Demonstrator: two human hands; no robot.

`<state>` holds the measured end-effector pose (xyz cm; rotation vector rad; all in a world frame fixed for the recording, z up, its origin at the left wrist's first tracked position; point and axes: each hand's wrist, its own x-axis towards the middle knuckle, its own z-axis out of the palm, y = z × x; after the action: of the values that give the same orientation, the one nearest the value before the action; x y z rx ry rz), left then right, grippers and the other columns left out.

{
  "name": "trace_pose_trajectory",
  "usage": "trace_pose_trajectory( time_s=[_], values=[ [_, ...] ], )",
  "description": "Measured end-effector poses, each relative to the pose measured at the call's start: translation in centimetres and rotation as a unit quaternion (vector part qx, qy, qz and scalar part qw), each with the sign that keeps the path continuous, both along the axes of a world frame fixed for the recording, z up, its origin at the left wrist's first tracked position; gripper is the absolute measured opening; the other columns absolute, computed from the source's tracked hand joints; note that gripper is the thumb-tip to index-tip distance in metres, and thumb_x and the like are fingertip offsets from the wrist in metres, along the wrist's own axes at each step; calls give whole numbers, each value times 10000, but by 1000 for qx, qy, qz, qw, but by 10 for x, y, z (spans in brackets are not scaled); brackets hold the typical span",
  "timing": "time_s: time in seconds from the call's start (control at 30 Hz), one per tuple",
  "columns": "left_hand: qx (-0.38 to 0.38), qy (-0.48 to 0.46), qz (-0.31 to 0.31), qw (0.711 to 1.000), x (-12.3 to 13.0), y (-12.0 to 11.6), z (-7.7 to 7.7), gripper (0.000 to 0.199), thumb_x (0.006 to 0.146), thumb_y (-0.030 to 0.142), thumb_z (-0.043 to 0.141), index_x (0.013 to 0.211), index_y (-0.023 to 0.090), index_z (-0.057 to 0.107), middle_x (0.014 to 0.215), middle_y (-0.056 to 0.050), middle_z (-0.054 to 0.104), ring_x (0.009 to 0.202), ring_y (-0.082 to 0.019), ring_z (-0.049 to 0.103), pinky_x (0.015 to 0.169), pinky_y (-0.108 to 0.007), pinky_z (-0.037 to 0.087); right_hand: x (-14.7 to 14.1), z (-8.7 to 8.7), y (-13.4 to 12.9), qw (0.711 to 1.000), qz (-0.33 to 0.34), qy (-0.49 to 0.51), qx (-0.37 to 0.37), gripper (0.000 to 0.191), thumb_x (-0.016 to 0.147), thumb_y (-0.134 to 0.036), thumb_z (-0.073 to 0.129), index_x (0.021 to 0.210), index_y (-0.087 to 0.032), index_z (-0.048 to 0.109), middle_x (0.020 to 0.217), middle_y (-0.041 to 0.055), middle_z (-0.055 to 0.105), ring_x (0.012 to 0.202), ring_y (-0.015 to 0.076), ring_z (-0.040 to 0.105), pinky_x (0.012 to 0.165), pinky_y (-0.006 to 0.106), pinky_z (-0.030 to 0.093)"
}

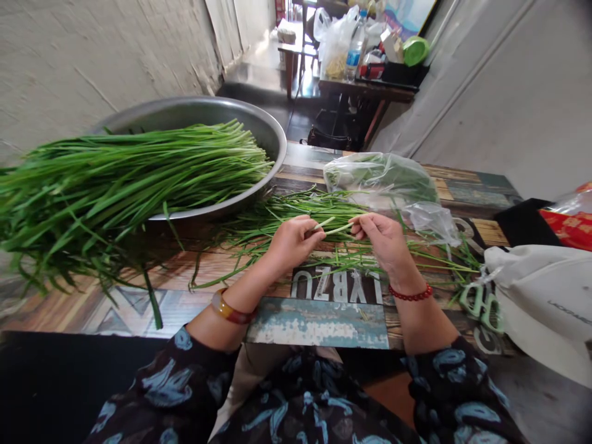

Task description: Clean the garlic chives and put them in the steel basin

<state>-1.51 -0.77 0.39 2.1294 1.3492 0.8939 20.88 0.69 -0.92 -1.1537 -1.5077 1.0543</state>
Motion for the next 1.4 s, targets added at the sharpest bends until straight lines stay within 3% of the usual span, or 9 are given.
trace_pose_trajectory(
  time_s=[0.13, 0.43, 0.63, 0.73, 0.87, 1.0, 1.1, 1.3, 1.4],
  values=[
    [-24, -16, -14, 999, -1, 3, -1, 191, 879, 205, 623, 699, 152, 663, 651, 10, 539, 664, -138, 526, 635, -254, 350, -5, 0, -2, 996, 29, -54, 59, 292, 868, -438, 688, 1064, -227, 732, 840, 25, 713, 682, 141, 620, 621, 280, 510],
    [4, 118, -58, 991, 5, -6, -1, 243, 955, 289, 581, 766, 173, 681, 756, -20, 571, 684, -142, 537, 608, -258, 316, -27, -1, -10, 973, 62, -162, 153, 186, 894, -335, 662, 767, -219, 731, 763, 35, 722, 717, 166, 636, 685, 309, 491],
    [42, 71, -47, 996, -1, -1, 3, 354, 975, 282, 504, 639, 180, 541, 712, -15, 499, 658, -144, 476, 621, -276, 333, -4, -5, 5, 992, -95, -59, 60, 324, 924, -485, 590, 796, -205, 691, 674, -7, 632, 610, 124, 548, 583, 252, 438],
    [104, 2, -16, 994, -7, 2, 9, 339, 976, 270, 488, 648, 186, 500, 827, -51, 564, 804, -170, 531, 734, -298, 410, 12, -7, 13, 988, -147, -10, 42, 400, 938, -549, 541, 762, -205, 647, 650, -16, 596, 572, 107, 514, 551, 233, 422],
    [183, -63, 61, 979, -16, 2, 15, 302, 1026, 274, 399, 791, 190, 569, 883, -64, 585, 859, -175, 548, 792, -312, 441, 17, -6, 15, 988, -77, -112, 70, 341, 931, -471, 575, 759, -200, 691, 719, 19, 685, 658, 139, 608, 623, 261, 475],
    [296, -5, 214, 931, -28, -2, 20, 295, 1039, 321, 406, 1030, 172, 660, 852, -65, 562, 786, -177, 514, 734, -321, 397, 14, -4, 13, 964, -48, -230, 126, 255, 921, -364, 591, 777, -212, 736, 793, 39, 751, 751, 178, 672, 718, 306, 507],
    [310, 51, 251, 916, -31, -4, 22, 302, 1013, 384, 474, 1075, 174, 683, 829, -60, 553, 733, -172, 493, 676, -311, 359, 14, -7, 14, 953, -10, -265, 149, 242, 938, -324, 569, 830, -219, 758, 874, 52, 776, 842, 199, 705, 804, 334, 529],
    [157, 201, 101, 962, -10, -8, 17, 245, 1005, 315, 474, 926, 200, 675, 801, -60, 611, 678, -164, 533, 599, -283, 318, 16, -22, 22, 952, 15, -262, 160, 347, 968, -250, 472, 1219, -201, 707, 1247, 107, 735, 1163, 221, 683, 1045, 408, 507],
    [71, 301, -23, 951, -3, -9, 11, 179, 968, 212, 503, 929, 192, 677, 822, -68, 665, 656, -168, 586, 568, -270, 321, 17, -21, 23, 954, -1, -254, 161, 340, 963, -251, 477, 1209, -213, 710, 1234, 93, 744, 1155, 220, 685, 1045, 415, 508]
  ],
)
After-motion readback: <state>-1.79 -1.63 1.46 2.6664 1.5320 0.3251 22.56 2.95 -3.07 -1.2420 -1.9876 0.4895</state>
